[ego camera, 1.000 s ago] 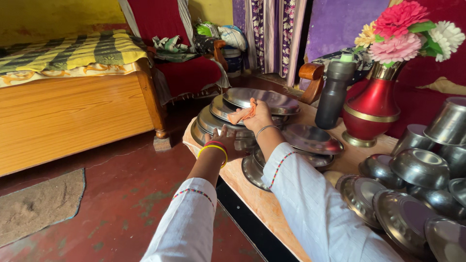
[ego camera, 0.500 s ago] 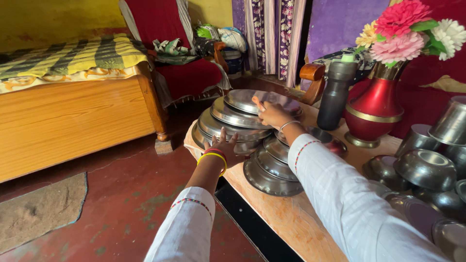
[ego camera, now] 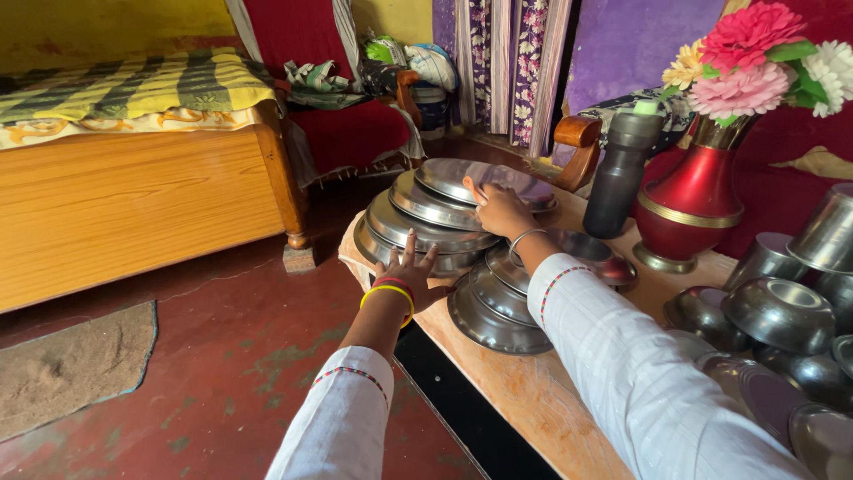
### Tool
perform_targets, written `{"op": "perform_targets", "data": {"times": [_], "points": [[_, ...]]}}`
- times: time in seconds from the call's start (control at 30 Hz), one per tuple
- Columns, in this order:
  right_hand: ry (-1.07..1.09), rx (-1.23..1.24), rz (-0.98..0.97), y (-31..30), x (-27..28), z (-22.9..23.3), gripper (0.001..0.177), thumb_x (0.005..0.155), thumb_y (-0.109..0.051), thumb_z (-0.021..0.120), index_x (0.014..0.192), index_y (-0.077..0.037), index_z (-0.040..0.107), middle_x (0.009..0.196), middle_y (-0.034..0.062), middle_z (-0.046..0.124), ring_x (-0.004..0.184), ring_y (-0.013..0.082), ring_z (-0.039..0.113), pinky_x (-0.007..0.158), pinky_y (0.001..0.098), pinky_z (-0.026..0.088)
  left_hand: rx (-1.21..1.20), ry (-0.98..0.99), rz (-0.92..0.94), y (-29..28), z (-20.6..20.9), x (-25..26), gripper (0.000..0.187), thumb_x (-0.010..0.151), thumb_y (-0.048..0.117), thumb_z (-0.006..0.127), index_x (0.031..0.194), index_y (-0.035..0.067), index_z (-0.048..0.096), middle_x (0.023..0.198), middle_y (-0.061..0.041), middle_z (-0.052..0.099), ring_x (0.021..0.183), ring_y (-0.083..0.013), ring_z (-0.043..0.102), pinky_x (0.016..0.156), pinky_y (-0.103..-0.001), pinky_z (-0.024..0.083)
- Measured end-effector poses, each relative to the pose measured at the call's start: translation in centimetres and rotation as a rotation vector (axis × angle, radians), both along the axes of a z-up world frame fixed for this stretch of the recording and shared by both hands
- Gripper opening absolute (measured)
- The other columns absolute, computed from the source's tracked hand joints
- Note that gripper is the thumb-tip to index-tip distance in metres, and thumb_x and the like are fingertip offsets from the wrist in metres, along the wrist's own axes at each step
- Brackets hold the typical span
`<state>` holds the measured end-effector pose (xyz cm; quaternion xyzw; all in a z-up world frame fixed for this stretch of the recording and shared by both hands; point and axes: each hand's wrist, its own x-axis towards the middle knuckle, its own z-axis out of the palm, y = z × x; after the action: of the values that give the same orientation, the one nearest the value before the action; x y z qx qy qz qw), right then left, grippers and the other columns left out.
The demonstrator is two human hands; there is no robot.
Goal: The person sits on the floor and wipes metal plates and a glass with a cloth. They place the cleaned plates on a nearby table and continue wiping additional items.
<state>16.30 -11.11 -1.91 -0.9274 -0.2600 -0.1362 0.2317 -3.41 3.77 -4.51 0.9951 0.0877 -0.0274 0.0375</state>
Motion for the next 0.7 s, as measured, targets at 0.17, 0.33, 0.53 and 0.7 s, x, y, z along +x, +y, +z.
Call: {"op": "perform_targets", "data": {"times": [0.17, 0.33, 0.53, 0.7], "points": [[-0.043, 0.005, 0.08, 0.0, -0.2, -0.9, 0.046, 0.089, -0.025, 0.065, 0.13, -0.009, 0.056, 0.139, 0.0199, 0.054, 0.129, 0.0412, 0.051, 0.103, 0.0512, 0.044, -0.044, 0.001, 0.038, 0.8, -0.9, -1.3, 0.099, 0.087, 0.078, 0.049, 0.165, 0.036, 0.005, 0.171, -0.012, -0.014, 0.156, -0.0424, 0.005, 0.121, -0.062, 0.016], [-0.081, 0.02, 0.131, 0.7, -1.1, -2.1, 0.042, 0.088, -0.021, 0.065, 0.127, -0.006, 0.058, 0.152, 0.0215, 0.043, 0.136, 0.0406, 0.047, 0.108, 0.0488, 0.042, -0.036, 0.0, 0.066, 2.2, -1.2, -3.5, 0.098, 0.088, 0.08, 0.046, 0.165, 0.033, 0.006, 0.171, -0.012, -0.014, 0.156, -0.0428, 0.004, 0.121, -0.061, 0.015], [-0.253, 0.013, 0.285, 2.8, -3.8, -1.9, 0.038, 0.09, -0.017, 0.065, 0.126, -0.004, 0.059, 0.154, 0.0252, 0.043, 0.142, 0.0403, 0.045, 0.114, 0.0476, 0.04, -0.009, -0.015, 0.136, 3.9, -1.1, -6.8, 0.103, 0.085, 0.08, 0.052, 0.165, 0.03, 0.011, 0.172, -0.012, -0.008, 0.157, -0.0427, 0.009, 0.118, -0.058, 0.025], [-0.182, 0.014, 0.344, 5.8, -9.8, -0.9, 0.038, 0.086, -0.012, 0.065, 0.123, -0.006, 0.059, 0.158, 0.0216, 0.038, 0.14, 0.0394, 0.045, 0.111, 0.0466, 0.042, -0.007, 0.004, 0.2, 5.6, -1.6, -10.5, 0.107, 0.082, 0.075, 0.063, 0.166, 0.032, 0.011, 0.173, -0.014, -0.008, 0.157, -0.0417, 0.01, 0.118, -0.057, 0.027]]}}
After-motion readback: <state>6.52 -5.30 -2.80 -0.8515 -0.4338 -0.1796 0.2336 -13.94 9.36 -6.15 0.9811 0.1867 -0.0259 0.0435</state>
